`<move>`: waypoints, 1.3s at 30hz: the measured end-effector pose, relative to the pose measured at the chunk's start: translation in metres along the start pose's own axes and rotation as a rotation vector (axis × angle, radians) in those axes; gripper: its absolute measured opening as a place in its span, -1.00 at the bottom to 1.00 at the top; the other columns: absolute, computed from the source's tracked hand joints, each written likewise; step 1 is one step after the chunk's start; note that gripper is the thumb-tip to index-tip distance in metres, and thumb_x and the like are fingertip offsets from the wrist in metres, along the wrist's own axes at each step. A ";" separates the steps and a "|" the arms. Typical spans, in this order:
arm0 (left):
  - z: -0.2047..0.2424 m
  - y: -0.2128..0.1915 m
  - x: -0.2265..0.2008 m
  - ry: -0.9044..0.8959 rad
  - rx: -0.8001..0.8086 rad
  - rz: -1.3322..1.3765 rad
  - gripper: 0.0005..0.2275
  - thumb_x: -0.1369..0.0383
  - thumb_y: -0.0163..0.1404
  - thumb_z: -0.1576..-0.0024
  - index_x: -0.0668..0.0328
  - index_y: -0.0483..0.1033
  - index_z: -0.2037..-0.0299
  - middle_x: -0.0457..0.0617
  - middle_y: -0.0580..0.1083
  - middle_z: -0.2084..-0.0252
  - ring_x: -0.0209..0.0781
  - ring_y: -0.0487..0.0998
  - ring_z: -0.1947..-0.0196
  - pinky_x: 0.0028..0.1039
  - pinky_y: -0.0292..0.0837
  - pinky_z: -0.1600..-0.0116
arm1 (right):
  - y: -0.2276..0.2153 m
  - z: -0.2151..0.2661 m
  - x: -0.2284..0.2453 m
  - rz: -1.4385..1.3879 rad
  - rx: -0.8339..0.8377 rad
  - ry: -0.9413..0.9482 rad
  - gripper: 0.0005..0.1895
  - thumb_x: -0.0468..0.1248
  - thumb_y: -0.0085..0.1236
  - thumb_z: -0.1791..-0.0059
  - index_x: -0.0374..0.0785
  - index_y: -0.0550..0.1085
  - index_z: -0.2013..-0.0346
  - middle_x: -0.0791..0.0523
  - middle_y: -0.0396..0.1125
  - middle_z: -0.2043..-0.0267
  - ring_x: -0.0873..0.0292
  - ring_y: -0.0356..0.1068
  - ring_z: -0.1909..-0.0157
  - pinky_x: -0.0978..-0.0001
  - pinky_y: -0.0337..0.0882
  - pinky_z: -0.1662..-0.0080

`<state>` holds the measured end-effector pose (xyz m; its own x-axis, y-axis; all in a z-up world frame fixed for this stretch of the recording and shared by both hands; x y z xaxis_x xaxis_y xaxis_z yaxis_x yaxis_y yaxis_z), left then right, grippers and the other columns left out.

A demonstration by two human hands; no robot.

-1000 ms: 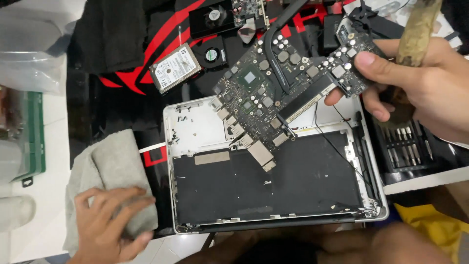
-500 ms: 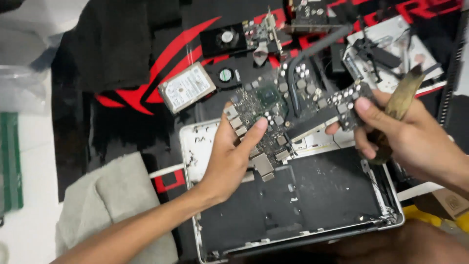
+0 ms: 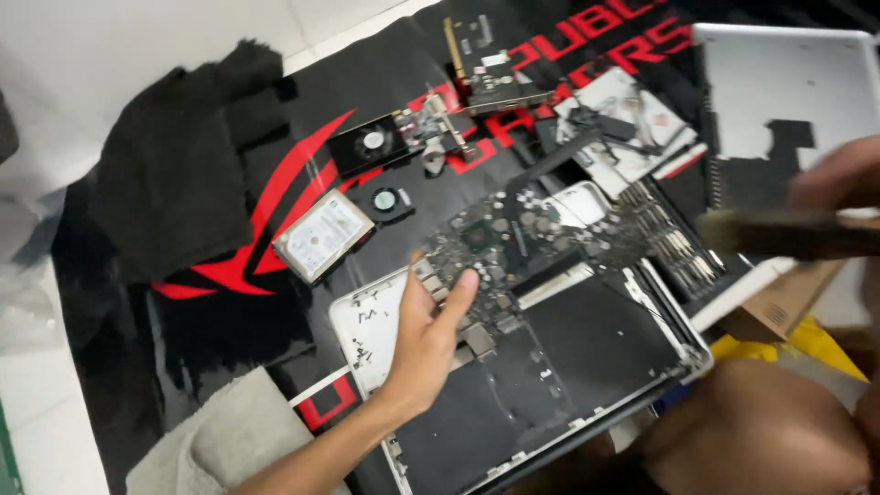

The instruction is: The person cleans a laptop motherboard using a brush, removing dust from various components. They handle the motherboard, a hard drive, and a cooling fan, brushing each item before placing them on the work surface.

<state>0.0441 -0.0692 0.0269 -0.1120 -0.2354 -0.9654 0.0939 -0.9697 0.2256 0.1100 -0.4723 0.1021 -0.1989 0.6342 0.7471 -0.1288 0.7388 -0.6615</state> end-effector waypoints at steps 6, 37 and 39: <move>0.009 0.002 -0.005 0.059 -0.075 -0.030 -0.54 0.22 -0.01 -0.18 0.14 0.31 -0.29 -0.07 0.52 -0.18 -0.25 0.50 -0.20 -0.42 0.28 -0.36 | 0.093 0.017 0.156 0.324 0.016 -0.664 -0.25 0.42 -0.27 0.18 0.03 0.60 0.12 0.33 0.56 0.31 0.34 0.58 0.39 0.46 0.41 0.40; 0.049 0.006 0.018 0.200 0.019 -0.259 -0.46 0.07 -0.26 -0.31 0.29 0.14 -0.39 0.12 0.30 -0.41 -0.10 0.21 -0.45 -0.33 -0.03 -0.51 | 0.152 0.004 0.118 0.312 0.167 -0.975 -0.72 -0.09 -0.03 -0.13 -0.16 0.52 0.30 0.25 0.27 0.73 0.35 0.18 0.79 0.52 0.08 0.74; 0.049 0.008 0.010 0.126 0.049 -0.230 -0.41 0.01 -0.27 -0.27 0.28 0.14 -0.38 0.08 0.32 -0.37 -0.13 0.24 -0.43 -0.31 0.03 -0.48 | 0.144 0.003 0.115 0.339 0.011 -0.875 -0.81 -0.23 0.22 -0.12 -0.34 0.57 0.15 0.11 0.45 0.49 0.25 0.41 0.54 0.48 0.28 0.50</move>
<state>-0.0044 -0.0829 0.0252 -0.0006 -0.0019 -1.0000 0.0322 -0.9995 0.0019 0.0655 -0.2937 0.0922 -0.8870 0.4149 0.2025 0.0616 0.5410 -0.8388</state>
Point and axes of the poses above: each hand's wrist, its own z-axis away from the middle knuckle, its own y-axis out of the palm, x = y × z, the point moved 1 cm from there along -z, towards the middle knuckle
